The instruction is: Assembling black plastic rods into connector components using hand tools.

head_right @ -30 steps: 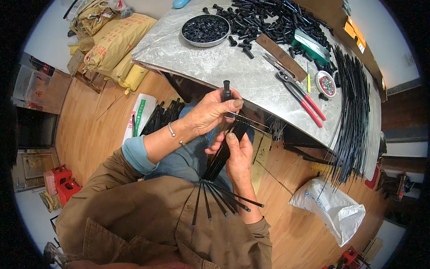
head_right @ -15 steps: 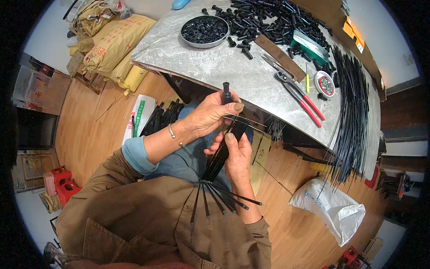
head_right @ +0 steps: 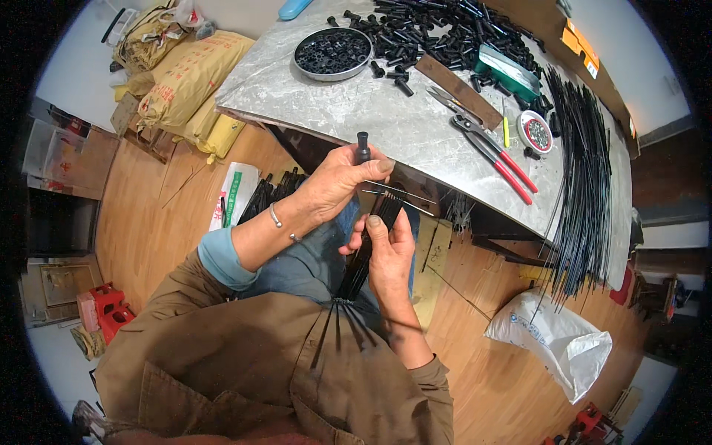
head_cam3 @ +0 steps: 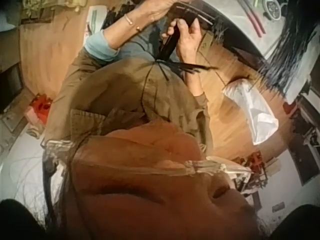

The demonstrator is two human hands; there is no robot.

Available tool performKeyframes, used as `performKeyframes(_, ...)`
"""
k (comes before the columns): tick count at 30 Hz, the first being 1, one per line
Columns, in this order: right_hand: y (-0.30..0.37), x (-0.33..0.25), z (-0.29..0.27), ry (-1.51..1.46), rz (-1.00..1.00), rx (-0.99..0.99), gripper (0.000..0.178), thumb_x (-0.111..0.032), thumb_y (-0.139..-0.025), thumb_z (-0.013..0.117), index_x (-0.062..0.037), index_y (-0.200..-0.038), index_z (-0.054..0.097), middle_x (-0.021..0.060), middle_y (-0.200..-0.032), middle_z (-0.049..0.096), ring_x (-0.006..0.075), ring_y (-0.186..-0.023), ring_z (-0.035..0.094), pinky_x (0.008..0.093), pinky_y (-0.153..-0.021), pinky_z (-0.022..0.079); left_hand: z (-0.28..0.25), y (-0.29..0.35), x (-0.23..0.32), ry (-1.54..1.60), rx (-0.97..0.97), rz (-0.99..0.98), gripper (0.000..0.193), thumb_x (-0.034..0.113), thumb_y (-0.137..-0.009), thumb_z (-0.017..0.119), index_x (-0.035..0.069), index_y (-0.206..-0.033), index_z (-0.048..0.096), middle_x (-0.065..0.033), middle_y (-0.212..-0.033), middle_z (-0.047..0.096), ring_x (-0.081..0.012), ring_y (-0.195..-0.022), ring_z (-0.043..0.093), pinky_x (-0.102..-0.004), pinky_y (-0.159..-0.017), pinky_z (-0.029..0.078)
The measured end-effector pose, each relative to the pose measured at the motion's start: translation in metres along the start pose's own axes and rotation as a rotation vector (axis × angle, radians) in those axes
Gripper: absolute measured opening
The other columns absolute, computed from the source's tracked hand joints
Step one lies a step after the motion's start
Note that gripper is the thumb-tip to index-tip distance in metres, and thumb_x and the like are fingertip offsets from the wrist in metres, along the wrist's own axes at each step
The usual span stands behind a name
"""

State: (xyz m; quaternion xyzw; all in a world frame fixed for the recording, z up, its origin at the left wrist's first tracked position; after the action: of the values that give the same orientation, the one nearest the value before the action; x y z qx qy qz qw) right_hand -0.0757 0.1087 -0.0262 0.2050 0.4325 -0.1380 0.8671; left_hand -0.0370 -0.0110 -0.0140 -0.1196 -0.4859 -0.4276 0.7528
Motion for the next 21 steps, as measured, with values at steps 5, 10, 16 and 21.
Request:
performKeyframes(5,-0.002,-0.001,-0.001,-0.023,0.000,-0.003,0.018,-0.014,-0.095,0.054,-0.0028,-0.107,0.049,0.0063,-0.083,0.055,0.0119,-0.062,0.055,0.0298,-0.054,0.057,-0.008,-0.002,-0.001,-0.069,0.046,-0.030,0.028,0.026,-0.087,0.068,0.001,-0.098,0.062,-0.0023,-0.084,0.058,-0.0091,-0.075,0.052,-0.0247,-0.066,0.042)
performKeyframes(10,-0.003,-0.002,-0.009,-0.040,-0.017,0.034,0.018,-0.014,-0.094,0.054,-0.0034,-0.108,0.050,0.0059,-0.083,0.056,0.0122,-0.063,0.056,0.0303,-0.054,0.057,-0.015,0.015,0.005,-0.257,0.027,-0.024,0.037,0.030,-0.091,0.062,-0.003,-0.107,0.061,-0.0013,-0.081,0.059,-0.0064,-0.068,0.051,-0.0208,-0.057,0.040)
performKeyframes(16,-0.001,-0.005,-0.005,0.020,-0.003,0.020,0.021,-0.014,-0.093,0.056,-0.0037,-0.111,0.053,0.0049,-0.085,0.059,0.0120,-0.067,0.058,0.0286,-0.058,0.056,-0.001,0.029,0.002,-0.270,0.060,-0.034,0.028,0.007,-0.081,0.071,-0.004,-0.102,0.058,-0.0043,-0.074,0.060,-0.0076,-0.060,0.054,-0.0215,-0.052,0.043)
performKeyframes(21,-0.006,-0.025,-0.022,0.706,-0.203,-0.006,0.020,-0.019,-0.087,0.064,-0.0020,-0.096,0.067,0.0054,-0.079,0.065,0.0088,-0.065,0.054,0.0248,-0.062,0.044,-0.007,0.027,-0.009,-0.133,0.101,0.048,0.027,0.005,-0.080,0.071,-0.003,-0.102,0.057,-0.0042,-0.073,0.059,-0.0085,-0.059,0.053,-0.0223,-0.053,0.043)
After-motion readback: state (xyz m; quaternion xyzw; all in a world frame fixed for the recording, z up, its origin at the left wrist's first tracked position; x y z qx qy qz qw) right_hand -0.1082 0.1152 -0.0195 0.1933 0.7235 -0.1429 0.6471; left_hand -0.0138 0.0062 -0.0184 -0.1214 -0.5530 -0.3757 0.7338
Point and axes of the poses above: each hand's wrist, its own y-axis away from the middle knuckle, its own z-axis out of the palm, x = y × z, the point moved 6 cm from there along -y, towards the middle knuckle
